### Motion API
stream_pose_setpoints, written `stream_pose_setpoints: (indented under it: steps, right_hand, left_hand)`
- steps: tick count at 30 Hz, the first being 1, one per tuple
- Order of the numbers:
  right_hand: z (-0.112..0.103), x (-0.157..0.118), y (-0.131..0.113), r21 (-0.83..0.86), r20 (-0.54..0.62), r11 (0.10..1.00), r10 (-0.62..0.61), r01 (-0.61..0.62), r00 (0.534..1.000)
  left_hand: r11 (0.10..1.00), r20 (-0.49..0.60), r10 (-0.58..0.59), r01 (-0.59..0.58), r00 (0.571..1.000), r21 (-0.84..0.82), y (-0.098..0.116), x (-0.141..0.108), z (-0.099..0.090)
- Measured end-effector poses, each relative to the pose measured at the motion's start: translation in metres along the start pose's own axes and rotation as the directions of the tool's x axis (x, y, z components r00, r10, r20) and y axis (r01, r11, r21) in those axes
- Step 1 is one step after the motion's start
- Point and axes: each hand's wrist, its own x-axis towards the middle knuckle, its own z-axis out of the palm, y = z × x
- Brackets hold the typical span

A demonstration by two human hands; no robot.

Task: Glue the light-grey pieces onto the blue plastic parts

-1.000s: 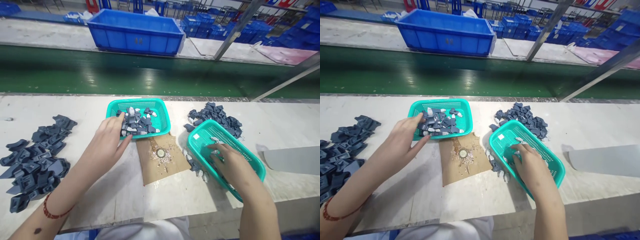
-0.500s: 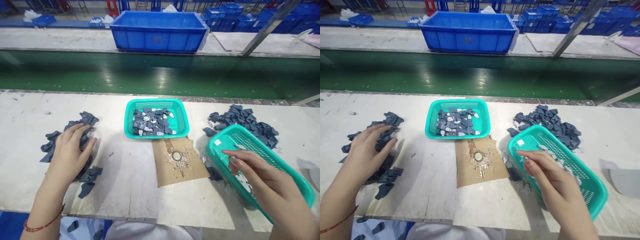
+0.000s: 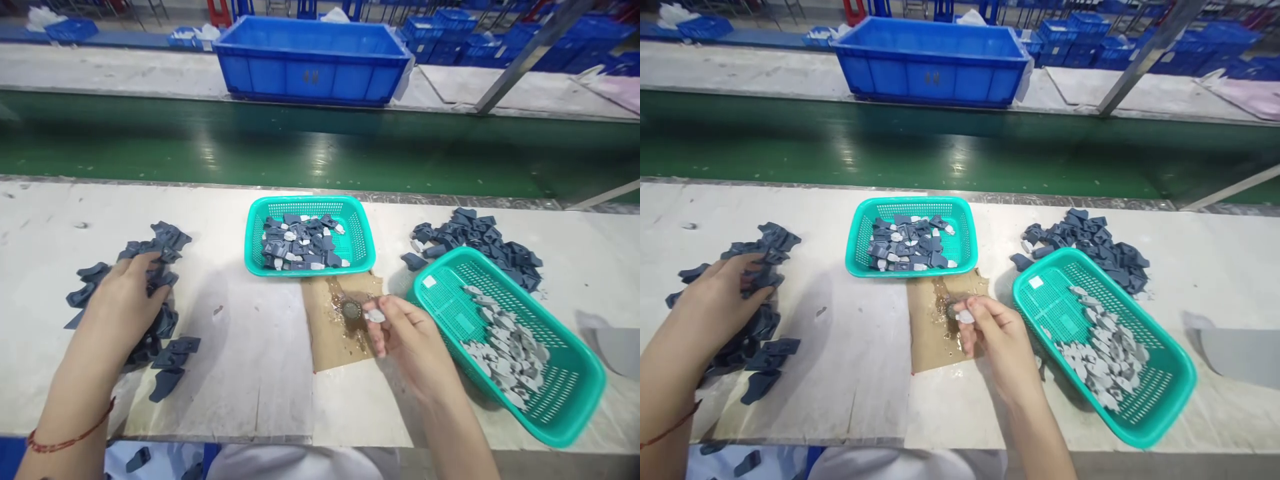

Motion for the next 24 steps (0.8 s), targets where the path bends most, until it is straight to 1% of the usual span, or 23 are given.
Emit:
stream_pose_setpoints:
  steps: [3, 5, 7, 9, 10, 12, 13, 14, 15, 17, 18, 19, 21, 23, 24]
  right_hand:
    - [0.001, 0.000, -0.001, 0.019, 0.025, 0.999, 0.026, -0.026, 0.999]
    - [0.000, 0.001, 0.000, 0.011, 0.035, 1.000, 0.015, -0.015, 0.999]
    - [-0.001, 0.002, 0.001, -0.023, 0.032, 1.000, -0.021, 0.022, 0.999]
    - [-0.004, 0.004, 0.003, -0.071, 0.013, 0.995, -0.075, 0.075, 0.997]
    - [-0.005, 0.005, 0.004, -0.097, 0.001, 0.990, -0.102, 0.102, 0.995]
    - [-0.009, 0.006, 0.006, -0.136, -0.015, 0.981, -0.142, 0.139, 0.990]
    - [-0.010, 0.007, 0.007, -0.149, -0.011, 0.978, -0.151, 0.148, 0.988]
    - [-0.012, 0.008, 0.008, -0.158, 0.002, 0.976, -0.154, 0.152, 0.988]
    - [-0.013, 0.008, 0.008, -0.164, 0.017, 0.974, -0.155, 0.155, 0.988]
    - [-0.015, 0.009, 0.008, -0.180, 0.043, 0.970, -0.157, 0.162, 0.987]
    - [-0.015, 0.009, 0.008, -0.196, 0.048, 0.966, -0.164, 0.170, 0.985]
    - [-0.015, 0.008, 0.008, -0.216, 0.044, 0.960, -0.174, 0.179, 0.984]
    - [-0.015, 0.008, 0.009, -0.260, 0.021, 0.945, -0.200, 0.198, 0.980]
    - [-0.015, 0.008, 0.010, -0.310, -0.003, 0.926, -0.226, 0.214, 0.974]
    - [-0.016, 0.007, 0.011, -0.342, -0.012, 0.913, -0.241, 0.223, 0.970]
  left_hand:
    - [0.998, -0.007, -0.057, 0.056, 0.998, -0.032, -0.004, 0.001, 0.001]
    - [0.994, -0.004, -0.087, 0.086, 0.996, -0.063, 0.001, -0.002, -0.003]
    - [0.987, -0.013, -0.122, 0.120, 0.992, -0.106, 0.011, -0.007, -0.010]
    - [0.974, -0.073, -0.169, 0.155, 0.983, -0.167, 0.023, -0.015, -0.016]
    - [0.962, -0.102, -0.190, 0.165, 0.976, -0.218, 0.029, -0.020, -0.019]
    - [0.912, -0.117, -0.240, 0.182, 0.964, -0.369, 0.042, -0.030, -0.021]
    - [0.862, -0.097, -0.259, 0.185, 0.961, -0.471, 0.048, -0.036, -0.021]
    - [0.790, -0.046, -0.259, 0.184, 0.965, -0.584, 0.054, -0.041, -0.020]
    - [0.697, 0.013, -0.243, 0.184, 0.970, -0.693, 0.060, -0.046, -0.017]
    - [0.486, 0.126, -0.144, 0.181, 0.982, -0.855, 0.071, -0.055, -0.009]
    - [0.395, 0.168, -0.072, 0.182, 0.983, -0.900, 0.077, -0.059, -0.003]
    - [0.332, 0.202, 0.000, 0.190, 0.979, -0.924, 0.082, -0.062, 0.003]
    - [0.267, 0.257, 0.114, 0.219, 0.960, -0.939, 0.094, -0.066, 0.014]
    - [0.202, 0.322, 0.203, 0.282, 0.925, -0.938, 0.106, -0.069, 0.023]
    - [0.152, 0.351, 0.245, 0.322, 0.904, -0.934, 0.113, -0.070, 0.026]
